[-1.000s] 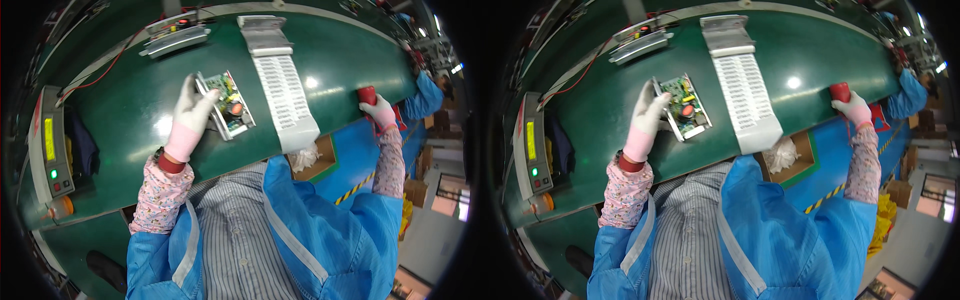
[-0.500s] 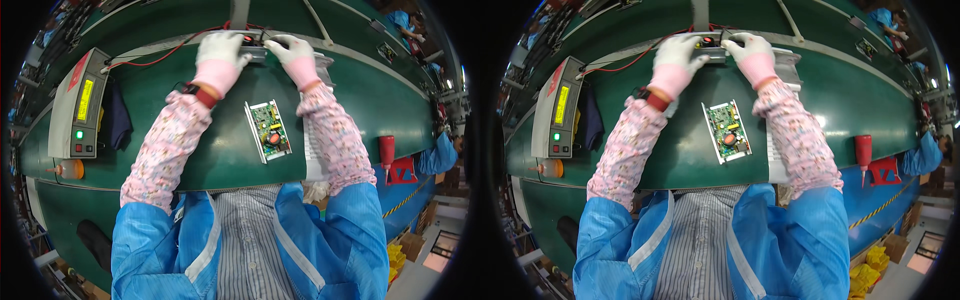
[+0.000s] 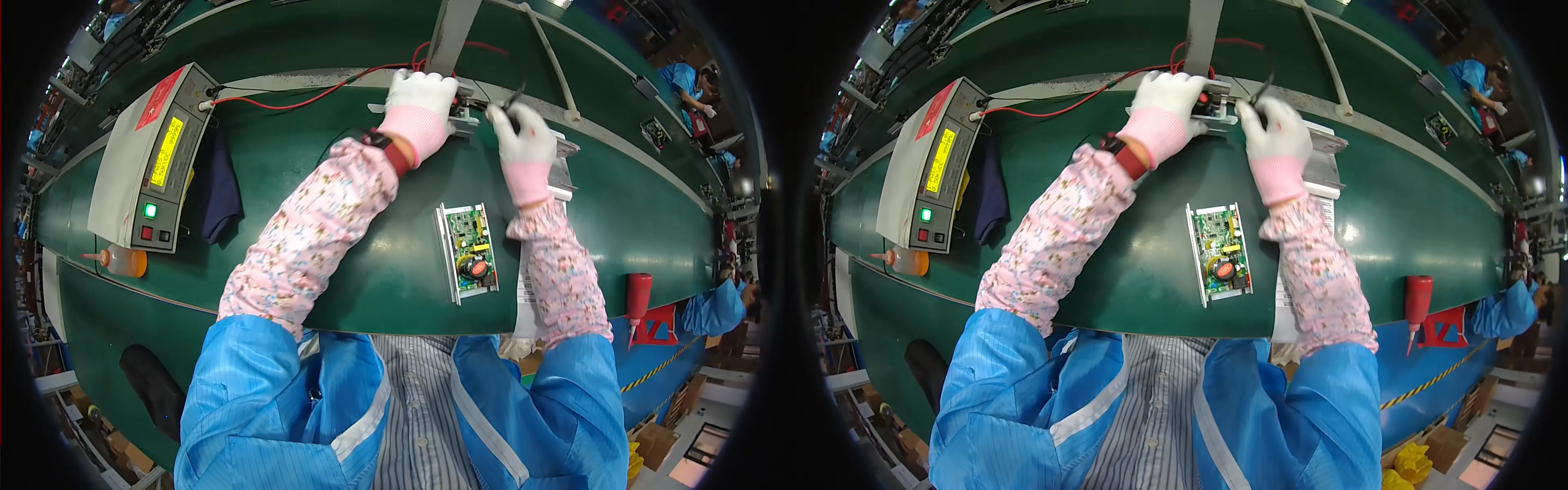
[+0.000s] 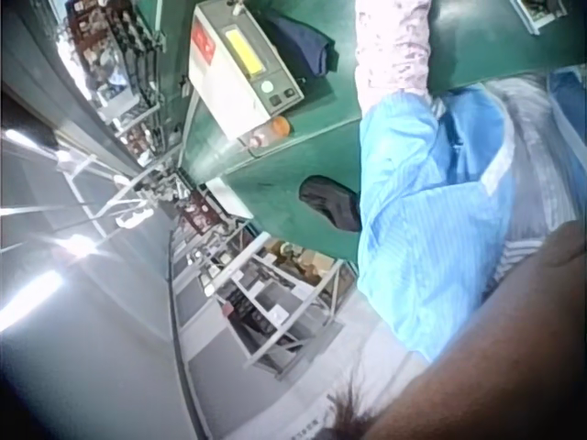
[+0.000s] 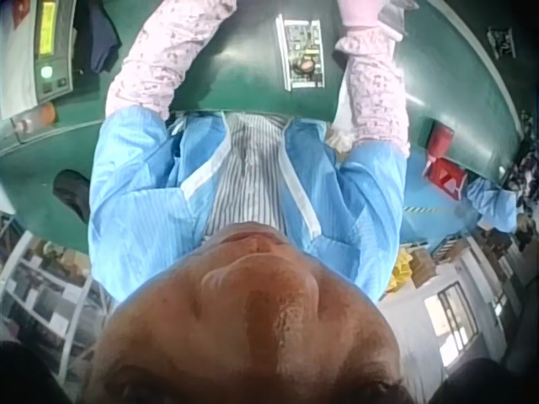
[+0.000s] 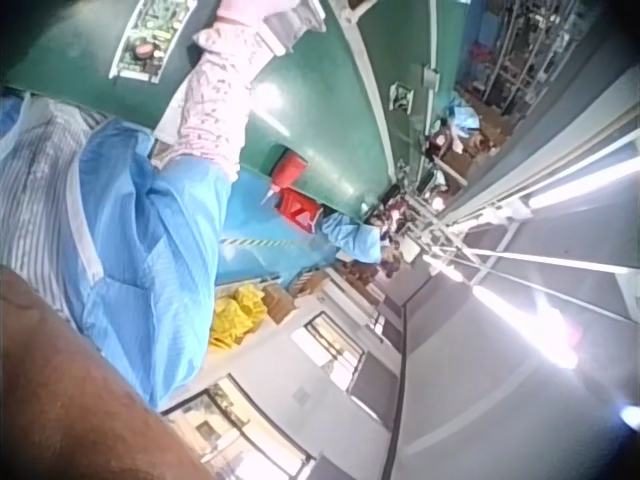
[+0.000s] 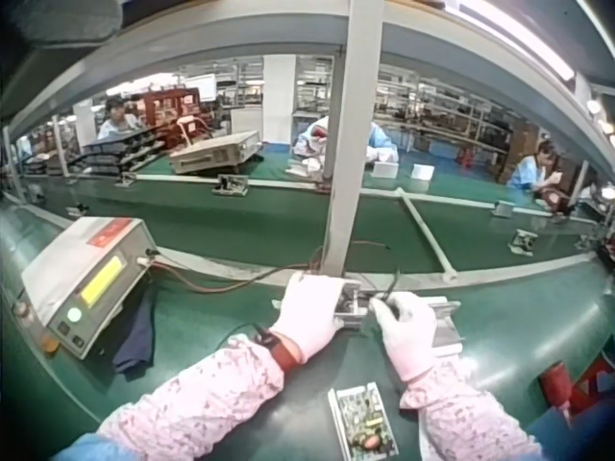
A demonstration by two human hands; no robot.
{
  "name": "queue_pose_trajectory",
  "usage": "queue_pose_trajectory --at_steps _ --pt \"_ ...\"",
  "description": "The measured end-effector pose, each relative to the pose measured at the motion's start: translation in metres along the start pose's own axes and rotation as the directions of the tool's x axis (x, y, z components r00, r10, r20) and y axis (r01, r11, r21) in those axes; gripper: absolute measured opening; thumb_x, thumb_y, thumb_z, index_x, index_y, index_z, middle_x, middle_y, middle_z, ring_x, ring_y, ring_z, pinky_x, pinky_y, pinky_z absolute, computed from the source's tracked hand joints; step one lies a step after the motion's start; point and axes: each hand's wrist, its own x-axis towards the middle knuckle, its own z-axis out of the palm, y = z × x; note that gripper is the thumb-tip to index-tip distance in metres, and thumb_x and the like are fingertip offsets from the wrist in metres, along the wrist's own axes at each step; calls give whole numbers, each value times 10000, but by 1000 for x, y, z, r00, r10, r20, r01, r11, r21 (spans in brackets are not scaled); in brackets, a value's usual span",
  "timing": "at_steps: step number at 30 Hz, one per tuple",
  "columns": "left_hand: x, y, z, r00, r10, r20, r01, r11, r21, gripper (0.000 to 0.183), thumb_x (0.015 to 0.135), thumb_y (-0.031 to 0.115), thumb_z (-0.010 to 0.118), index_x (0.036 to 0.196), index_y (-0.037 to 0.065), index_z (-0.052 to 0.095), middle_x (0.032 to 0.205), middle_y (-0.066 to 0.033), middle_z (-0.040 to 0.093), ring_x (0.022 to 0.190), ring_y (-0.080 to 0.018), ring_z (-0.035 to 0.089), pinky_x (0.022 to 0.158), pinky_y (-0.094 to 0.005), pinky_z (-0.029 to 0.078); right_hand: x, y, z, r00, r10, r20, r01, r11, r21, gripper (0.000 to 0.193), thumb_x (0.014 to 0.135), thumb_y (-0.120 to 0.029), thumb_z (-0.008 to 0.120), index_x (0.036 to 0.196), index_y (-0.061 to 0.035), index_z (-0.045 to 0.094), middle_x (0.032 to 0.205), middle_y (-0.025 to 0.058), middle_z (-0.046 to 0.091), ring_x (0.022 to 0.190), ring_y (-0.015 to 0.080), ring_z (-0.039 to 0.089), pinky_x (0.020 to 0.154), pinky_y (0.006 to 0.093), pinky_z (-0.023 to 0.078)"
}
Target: Inspecting, cleaning with a manual air blower, and organizing electronic circuit boards on a factory assembly line.
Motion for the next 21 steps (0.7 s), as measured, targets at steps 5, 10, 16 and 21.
queue_pose_trajectory --at_steps 5,10,16,21 --pt "-6 -44 -29 913 -351 -206 341 936 -82 494 708 204 835 1153 87 655 997 -121 700 967 -324 662 820 -440 526 -53 3 -19 942 166 292 -192 980 60 138 901 -127 740 960 -2 740 817 32 725 655 109 561 626 239 453" --pt "30 -140 15 928 -234 -291 291 942 170 432 738 158 769 1149 86 658 1024 -104 691 967 -325 650 951 -441 468 -60 7 -11 926 250 285 -307 935 177 134 914 -106 729 988 5 734 819 44 731 674 106 577 643 228 463" --pt "30 -169 52 938 -117 -325 210 940 269 393 746 142 736 1131 105 667 1107 -106 682 1023 -336 629 981 -442 462 -62 8 -10 934 197 299 -264 942 205 135 918 -90 727 1004 13 725 811 48 730 669 105 579 643 228 469" --pt "-10 -68 -10 982 113 -152 -149 957 -249 429 737 213 779 1141 103 684 1186 -97 670 1059 -327 617 975 -439 481 -62 7 -14 929 229 290 -285 944 168 139 910 -95 738 998 13 726 815 45 731 664 105 580 645 232 476"
